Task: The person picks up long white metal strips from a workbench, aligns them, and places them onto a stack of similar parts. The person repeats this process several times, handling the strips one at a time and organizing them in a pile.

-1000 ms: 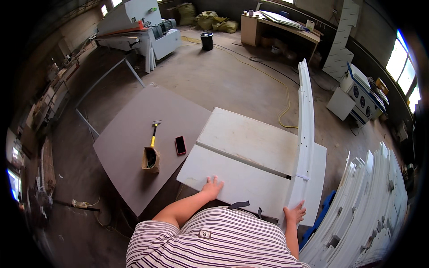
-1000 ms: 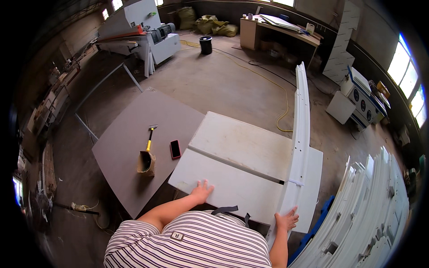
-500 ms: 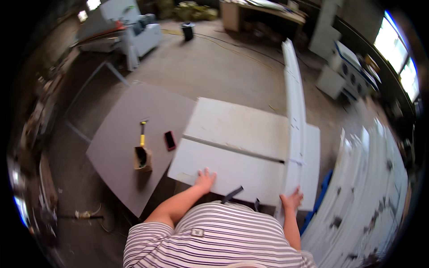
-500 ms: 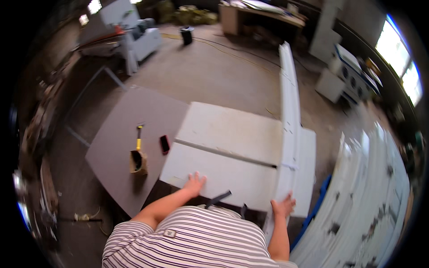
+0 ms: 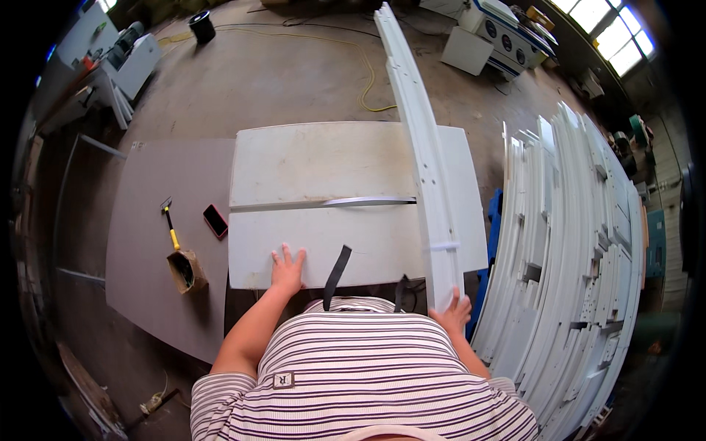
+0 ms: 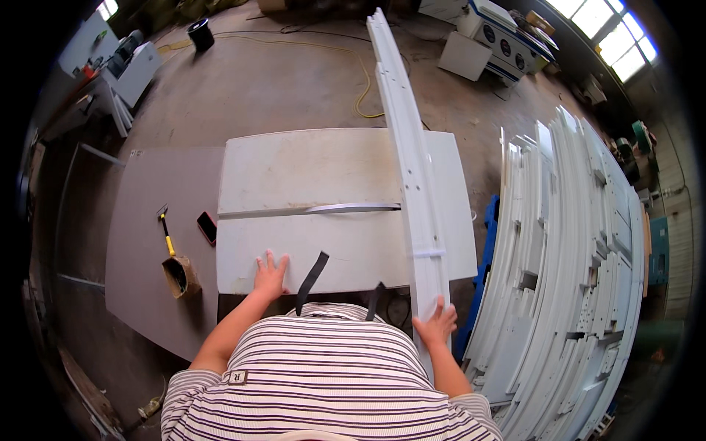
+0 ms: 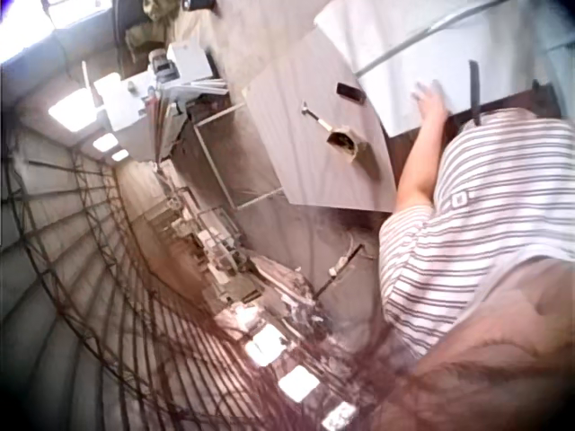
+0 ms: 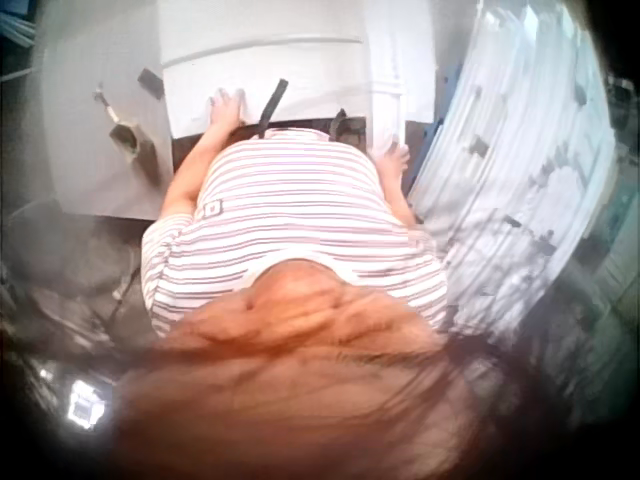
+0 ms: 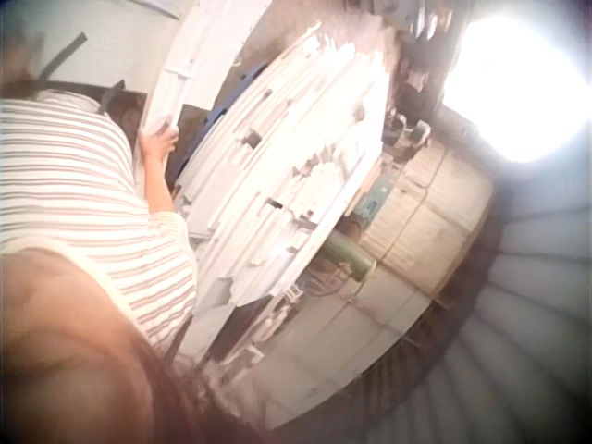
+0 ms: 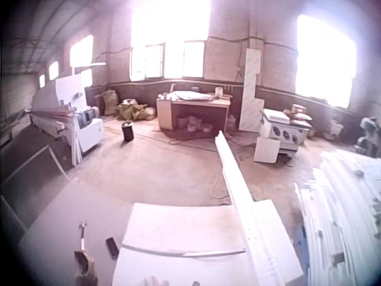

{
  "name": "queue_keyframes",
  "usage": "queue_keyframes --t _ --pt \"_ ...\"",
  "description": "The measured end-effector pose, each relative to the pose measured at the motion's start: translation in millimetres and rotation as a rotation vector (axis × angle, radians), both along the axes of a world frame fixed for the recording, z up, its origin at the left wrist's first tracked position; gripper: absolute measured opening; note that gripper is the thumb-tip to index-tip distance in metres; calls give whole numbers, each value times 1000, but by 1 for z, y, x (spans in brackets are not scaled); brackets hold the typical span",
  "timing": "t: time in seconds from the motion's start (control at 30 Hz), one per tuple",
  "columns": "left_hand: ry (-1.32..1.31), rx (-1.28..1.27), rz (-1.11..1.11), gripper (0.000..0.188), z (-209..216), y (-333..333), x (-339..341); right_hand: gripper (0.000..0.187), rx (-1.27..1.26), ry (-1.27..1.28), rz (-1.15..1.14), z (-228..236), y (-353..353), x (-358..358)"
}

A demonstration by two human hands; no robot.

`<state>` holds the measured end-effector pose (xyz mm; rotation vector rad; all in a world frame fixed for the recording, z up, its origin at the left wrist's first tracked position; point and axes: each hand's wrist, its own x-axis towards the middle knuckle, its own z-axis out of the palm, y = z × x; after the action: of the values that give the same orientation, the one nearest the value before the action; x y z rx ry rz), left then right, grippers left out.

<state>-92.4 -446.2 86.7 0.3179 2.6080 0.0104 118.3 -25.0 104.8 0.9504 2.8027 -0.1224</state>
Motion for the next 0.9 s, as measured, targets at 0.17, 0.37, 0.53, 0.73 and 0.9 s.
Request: queue_keyframes --t 0.17,0.37,0.53,0.73,0.9 --pt "300 306 360 91 -59 -56 -46 78 124 -83 -40 -75 28 142" --pt "248 311 1209 100 -77 -142 -166 77 11 -144 -41 -42 8 198" --pt "290 1425 1490 102 -89 -185 -212 78 14 -129 -70 -36 15 188" --pt "-228 2359 947 69 10 -39 -239 70 -144 159 115 24 23 89" --pt "-345 1886 1079 34 -4 85 -219 36 -343 483 279 73 3 -67"
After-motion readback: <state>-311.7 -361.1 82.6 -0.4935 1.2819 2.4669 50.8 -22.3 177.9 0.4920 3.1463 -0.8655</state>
